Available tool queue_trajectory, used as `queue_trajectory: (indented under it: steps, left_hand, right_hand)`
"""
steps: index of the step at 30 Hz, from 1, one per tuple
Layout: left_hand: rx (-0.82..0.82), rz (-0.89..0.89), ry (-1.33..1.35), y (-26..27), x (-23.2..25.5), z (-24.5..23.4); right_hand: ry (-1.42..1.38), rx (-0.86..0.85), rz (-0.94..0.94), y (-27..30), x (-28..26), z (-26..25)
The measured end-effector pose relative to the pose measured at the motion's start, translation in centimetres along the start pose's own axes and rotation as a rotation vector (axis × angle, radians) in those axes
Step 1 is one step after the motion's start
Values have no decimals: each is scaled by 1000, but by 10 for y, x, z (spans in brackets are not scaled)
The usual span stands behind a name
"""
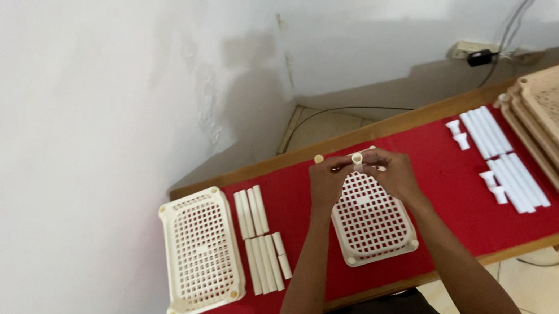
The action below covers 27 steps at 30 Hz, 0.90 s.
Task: The person assembles a white plastic basket by inserting short cylindrical connectors into the four corners of a basket base, then attaching longer cylindrical legs to the connectors. The person stacks a second basket base on top of the assembled legs to complete the two-tier basket.
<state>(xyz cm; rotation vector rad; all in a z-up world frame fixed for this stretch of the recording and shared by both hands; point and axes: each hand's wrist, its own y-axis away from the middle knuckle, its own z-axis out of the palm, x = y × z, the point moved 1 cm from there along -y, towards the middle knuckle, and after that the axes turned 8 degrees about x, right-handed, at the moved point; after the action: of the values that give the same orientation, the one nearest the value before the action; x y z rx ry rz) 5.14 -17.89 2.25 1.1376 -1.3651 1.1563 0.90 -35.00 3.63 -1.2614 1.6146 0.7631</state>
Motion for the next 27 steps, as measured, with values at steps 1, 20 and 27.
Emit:
queue_trajectory:
  steps: [1,20,27]
  left_hand:
    - [-38,23,-52,-7,0,15]
    - [-40,88,-222,-75,-75,83]
    - [-52,64,-363,-77,-90,87]
  right_hand:
    - [-4,46,-31,-4,9,-14]
    - [85,62,-118,-91,121,-19]
    - [94,11,-254,-93,131,-21]
